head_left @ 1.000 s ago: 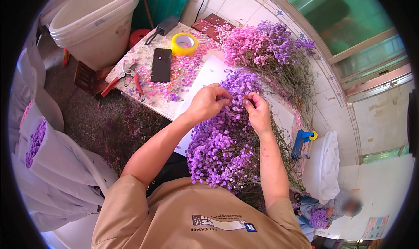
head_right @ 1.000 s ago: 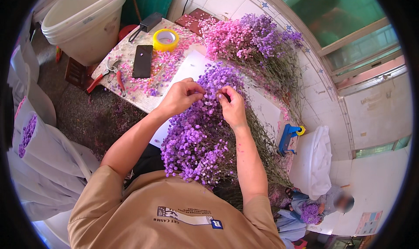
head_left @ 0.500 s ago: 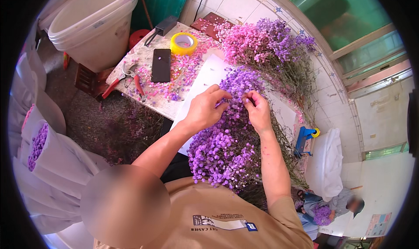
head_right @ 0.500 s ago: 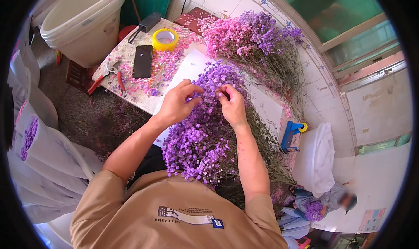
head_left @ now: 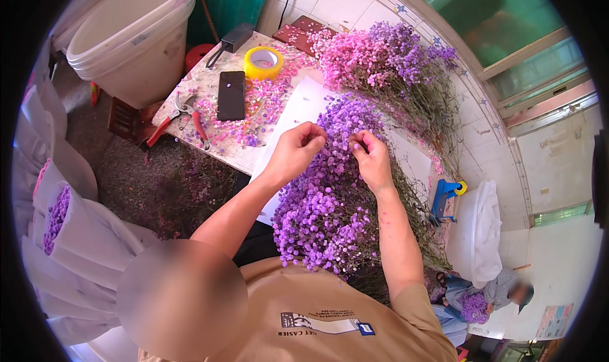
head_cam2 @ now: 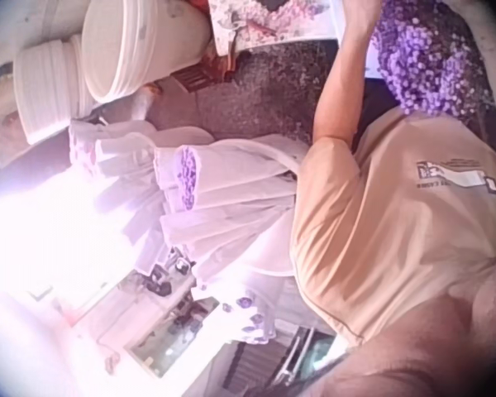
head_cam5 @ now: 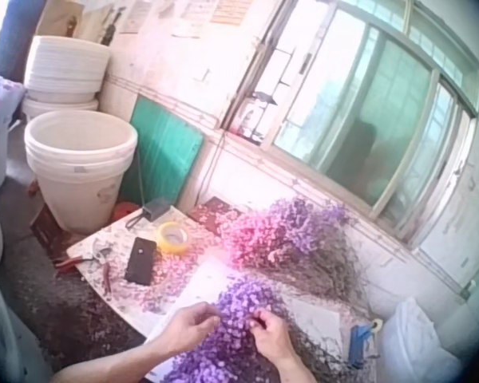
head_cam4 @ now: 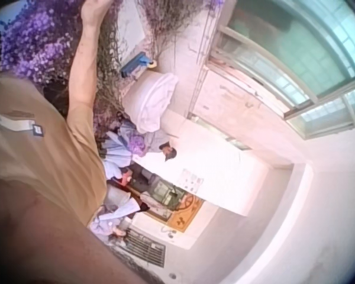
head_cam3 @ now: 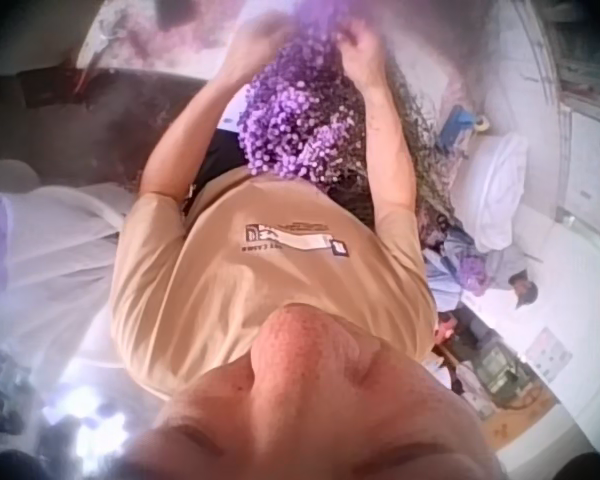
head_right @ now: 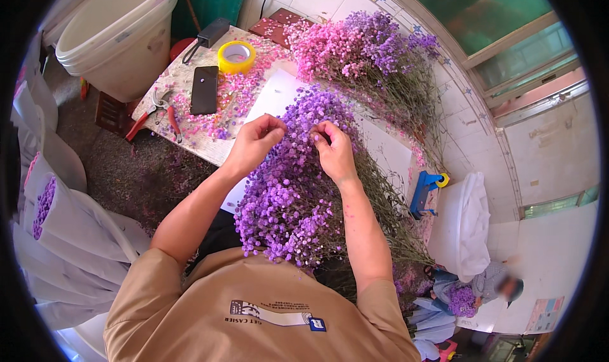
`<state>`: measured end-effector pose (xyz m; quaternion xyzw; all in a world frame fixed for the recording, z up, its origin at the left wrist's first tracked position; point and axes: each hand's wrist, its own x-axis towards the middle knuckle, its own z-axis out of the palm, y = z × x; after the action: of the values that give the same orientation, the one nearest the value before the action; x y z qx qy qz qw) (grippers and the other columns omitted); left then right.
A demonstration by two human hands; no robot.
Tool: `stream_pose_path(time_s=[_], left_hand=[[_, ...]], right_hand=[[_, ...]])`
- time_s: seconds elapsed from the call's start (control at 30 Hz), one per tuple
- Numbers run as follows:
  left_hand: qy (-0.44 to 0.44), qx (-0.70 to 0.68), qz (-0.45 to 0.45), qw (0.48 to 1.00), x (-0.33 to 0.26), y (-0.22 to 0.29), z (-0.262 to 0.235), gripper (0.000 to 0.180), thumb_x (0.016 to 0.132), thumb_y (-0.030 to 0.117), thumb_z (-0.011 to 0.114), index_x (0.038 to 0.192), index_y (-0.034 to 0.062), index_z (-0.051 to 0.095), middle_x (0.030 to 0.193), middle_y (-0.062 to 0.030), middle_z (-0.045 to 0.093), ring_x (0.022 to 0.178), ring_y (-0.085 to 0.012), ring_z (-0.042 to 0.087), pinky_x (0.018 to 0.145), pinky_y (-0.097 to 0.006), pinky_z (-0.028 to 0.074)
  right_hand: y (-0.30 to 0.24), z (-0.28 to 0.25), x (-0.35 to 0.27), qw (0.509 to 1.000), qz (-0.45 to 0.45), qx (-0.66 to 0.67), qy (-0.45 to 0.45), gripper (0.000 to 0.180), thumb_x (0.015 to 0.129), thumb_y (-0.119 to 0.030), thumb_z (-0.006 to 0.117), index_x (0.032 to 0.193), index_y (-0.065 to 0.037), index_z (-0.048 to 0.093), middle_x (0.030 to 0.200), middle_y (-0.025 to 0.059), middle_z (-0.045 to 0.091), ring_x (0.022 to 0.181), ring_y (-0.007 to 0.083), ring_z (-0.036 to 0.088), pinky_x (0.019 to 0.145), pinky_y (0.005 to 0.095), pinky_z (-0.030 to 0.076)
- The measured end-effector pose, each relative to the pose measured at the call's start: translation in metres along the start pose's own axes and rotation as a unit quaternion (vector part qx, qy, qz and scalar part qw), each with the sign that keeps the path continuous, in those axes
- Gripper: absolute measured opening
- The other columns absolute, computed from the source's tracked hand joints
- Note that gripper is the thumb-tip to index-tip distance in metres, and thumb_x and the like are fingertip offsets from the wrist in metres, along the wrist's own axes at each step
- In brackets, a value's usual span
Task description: The person gathers and arranges bundles of purple flowers on a table, then wraps them in white paper. They repeatedly adjust the flower heads and stems to form neat bouquets.
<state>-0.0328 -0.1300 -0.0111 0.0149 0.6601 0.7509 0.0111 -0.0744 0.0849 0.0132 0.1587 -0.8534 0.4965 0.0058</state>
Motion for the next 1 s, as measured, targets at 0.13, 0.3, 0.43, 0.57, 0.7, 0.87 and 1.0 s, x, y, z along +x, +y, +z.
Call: stream_pose_path(time_s=[0.13,0.3,0.43,0.57,0.7,0.87,1.0], left_hand=[[0.044,0.2,0.119,0.972,0.006,-0.008,0.009,0.012,0.091,0.009,0.072,0.101,0.0026,0.072,0.087,-0.0148,0.068,0.077,-0.0248,0.066,0.075,-0.037,0.052],[0.061,0.083,0.135,0.986,0.01,-0.024,0.007,0.004,0.094,0.004,0.068,0.098,0.0025,0.066,0.088,-0.0057,0.065,0.073,-0.0155,0.06,0.066,-0.031,0.048],[-0.023,-0.271,-0.04,0.961,-0.006,-0.004,-0.012,0.005,0.097,0.001,0.063,0.102,0.0041,0.062,0.089,-0.0019,0.063,0.071,-0.0093,0.056,0.065,-0.026,0.046],[0.008,0.07,0.117,0.991,-0.026,-0.003,0.008,0.011,0.097,0.008,0.067,0.105,0.003,0.062,0.082,-0.0007,0.062,0.065,-0.0098,0.053,0.06,-0.028,0.045],[0.056,0.256,0.17,0.95,-0.029,0.007,0.02,0.016,0.091,0.007,0.075,0.103,0.0016,0.066,0.076,-0.0043,0.06,0.065,-0.011,0.054,0.062,-0.03,0.046],[0.051,0.089,0.117,0.988,-0.022,-0.003,0.018,0.013,0.093,0.009,0.074,0.099,0.0031,0.065,0.075,-0.0022,0.059,0.062,-0.0097,0.052,0.057,-0.029,0.043],[-0.013,-0.257,-0.031,0.966,-0.014,0.001,-0.008,0.008,0.101,0.014,0.062,0.097,0.0069,0.063,0.075,0.0045,0.052,0.057,-0.0036,0.04,0.048,-0.023,0.027]], right_hand=[[-0.002,0.0,-0.001,1.0,-0.006,0.0,-0.004,0.001,0.098,0.002,0.063,0.099,0.003,0.063,0.087,0.0026,0.067,0.084,0.0101,0.057,0.08,0.0279,0.049],[0.002,-0.001,-0.001,1.0,0.01,0.006,-0.006,0.003,0.098,0.001,0.062,0.101,0.003,0.064,0.089,0.0034,0.068,0.085,0.0109,0.059,0.082,0.0282,0.05],[0.001,0.0,0.0,1.0,-0.003,-0.012,-0.004,0.005,0.098,0.001,0.062,0.103,0.002,0.065,0.091,0.005,0.069,0.086,0.0121,0.06,0.083,0.0288,0.05],[0.0,0.002,-0.001,1.0,-0.005,-0.021,-0.004,0.007,0.098,0.001,0.063,0.104,0.002,0.065,0.093,0.0066,0.071,0.087,0.0137,0.062,0.085,0.0308,0.051],[-0.003,0.003,-0.004,1.0,-0.009,-0.028,-0.007,0.005,0.097,0.0,0.064,0.102,0.002,0.064,0.093,0.0079,0.071,0.088,0.015,0.063,0.086,0.0315,0.052],[-0.006,0.001,-0.008,0.997,-0.065,-0.033,-0.002,0.008,0.094,0.004,0.066,0.1,0.002,0.063,0.095,0.0098,0.068,0.089,0.0195,0.065,0.085,0.0325,0.052],[-0.002,0.0,-0.008,0.989,-0.131,-0.07,-0.012,0.013,0.089,0.009,0.067,0.099,0.003,0.062,0.093,0.0114,0.065,0.087,0.0246,0.066,0.082,0.0339,0.053]])
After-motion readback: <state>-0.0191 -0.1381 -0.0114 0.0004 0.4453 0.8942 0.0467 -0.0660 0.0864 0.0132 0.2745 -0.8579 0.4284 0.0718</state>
